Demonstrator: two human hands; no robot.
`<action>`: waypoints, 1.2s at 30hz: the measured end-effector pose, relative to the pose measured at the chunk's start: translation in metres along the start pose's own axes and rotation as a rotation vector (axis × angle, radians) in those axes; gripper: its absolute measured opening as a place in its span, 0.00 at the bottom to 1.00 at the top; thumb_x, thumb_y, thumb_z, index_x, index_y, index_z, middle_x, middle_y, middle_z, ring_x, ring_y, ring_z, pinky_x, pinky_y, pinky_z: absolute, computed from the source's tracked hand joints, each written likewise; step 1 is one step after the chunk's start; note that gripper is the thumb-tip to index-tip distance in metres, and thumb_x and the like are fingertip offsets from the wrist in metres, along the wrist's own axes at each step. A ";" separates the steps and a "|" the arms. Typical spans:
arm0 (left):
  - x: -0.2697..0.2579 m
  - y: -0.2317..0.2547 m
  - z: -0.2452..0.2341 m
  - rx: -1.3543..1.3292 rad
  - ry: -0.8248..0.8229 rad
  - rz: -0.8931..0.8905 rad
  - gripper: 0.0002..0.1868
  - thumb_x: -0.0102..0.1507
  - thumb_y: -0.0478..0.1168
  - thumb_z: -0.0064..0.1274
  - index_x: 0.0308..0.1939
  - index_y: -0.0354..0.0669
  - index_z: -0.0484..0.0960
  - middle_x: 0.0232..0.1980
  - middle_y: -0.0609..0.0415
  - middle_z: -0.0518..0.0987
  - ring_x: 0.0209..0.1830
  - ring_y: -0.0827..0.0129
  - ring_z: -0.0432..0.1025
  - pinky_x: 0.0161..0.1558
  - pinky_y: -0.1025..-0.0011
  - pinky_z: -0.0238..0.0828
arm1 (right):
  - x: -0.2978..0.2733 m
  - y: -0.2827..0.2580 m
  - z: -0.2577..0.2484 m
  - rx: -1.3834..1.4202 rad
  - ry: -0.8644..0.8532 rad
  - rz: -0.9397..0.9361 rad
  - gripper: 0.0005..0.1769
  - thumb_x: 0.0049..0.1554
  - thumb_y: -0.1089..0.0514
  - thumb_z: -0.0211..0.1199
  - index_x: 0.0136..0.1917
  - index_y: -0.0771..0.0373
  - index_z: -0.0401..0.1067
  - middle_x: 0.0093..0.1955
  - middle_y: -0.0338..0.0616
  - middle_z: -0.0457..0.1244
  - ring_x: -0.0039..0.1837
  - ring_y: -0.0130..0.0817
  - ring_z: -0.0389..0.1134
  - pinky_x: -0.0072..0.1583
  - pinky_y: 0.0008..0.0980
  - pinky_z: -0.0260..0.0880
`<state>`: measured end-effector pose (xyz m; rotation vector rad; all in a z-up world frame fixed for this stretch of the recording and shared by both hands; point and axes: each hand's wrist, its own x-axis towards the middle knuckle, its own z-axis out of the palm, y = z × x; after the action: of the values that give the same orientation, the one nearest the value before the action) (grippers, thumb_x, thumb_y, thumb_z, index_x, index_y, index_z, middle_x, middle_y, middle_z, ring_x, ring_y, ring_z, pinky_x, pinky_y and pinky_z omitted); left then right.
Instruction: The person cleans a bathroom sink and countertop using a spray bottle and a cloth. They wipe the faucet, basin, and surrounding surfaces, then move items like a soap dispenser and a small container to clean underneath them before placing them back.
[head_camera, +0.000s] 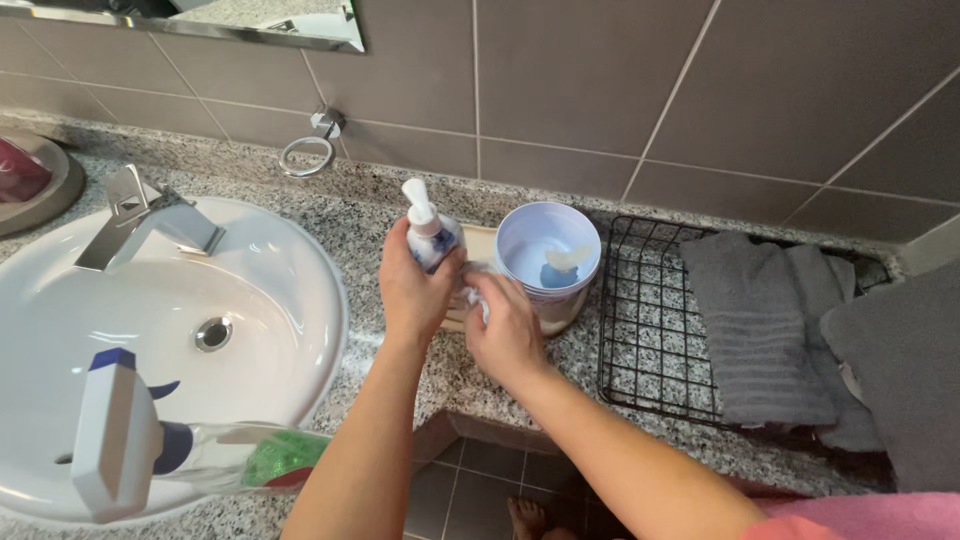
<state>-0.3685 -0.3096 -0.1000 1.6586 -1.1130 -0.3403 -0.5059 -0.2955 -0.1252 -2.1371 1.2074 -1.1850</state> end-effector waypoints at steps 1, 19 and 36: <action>-0.002 -0.003 0.001 -0.009 0.060 0.001 0.40 0.55 0.43 0.69 0.66 0.35 0.69 0.61 0.40 0.77 0.59 0.50 0.75 0.60 0.59 0.69 | 0.006 0.001 0.004 0.012 0.079 -0.070 0.22 0.52 0.70 0.58 0.61 0.70 0.71 0.60 0.58 0.66 0.64 0.57 0.67 0.65 0.48 0.67; 0.072 -0.052 -0.046 0.149 0.431 0.050 0.43 0.57 0.40 0.74 0.70 0.34 0.66 0.67 0.39 0.72 0.67 0.45 0.68 0.67 0.56 0.62 | 0.081 0.024 0.093 -0.235 -0.619 -0.009 0.19 0.55 0.63 0.59 0.59 0.73 0.71 0.64 0.64 0.62 0.69 0.54 0.61 0.73 0.44 0.54; 0.057 -0.089 -0.021 0.250 0.506 -0.080 0.54 0.56 0.39 0.74 0.73 0.23 0.50 0.70 0.28 0.57 0.70 0.37 0.55 0.70 0.53 0.50 | 0.065 0.014 0.049 -0.272 -0.888 0.034 0.16 0.50 0.65 0.66 0.53 0.57 0.81 0.58 0.50 0.70 0.60 0.44 0.71 0.63 0.42 0.71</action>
<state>-0.2801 -0.3419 -0.1522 1.8736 -0.7280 0.1737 -0.4553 -0.3609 -0.1310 -2.3852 0.9870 0.0223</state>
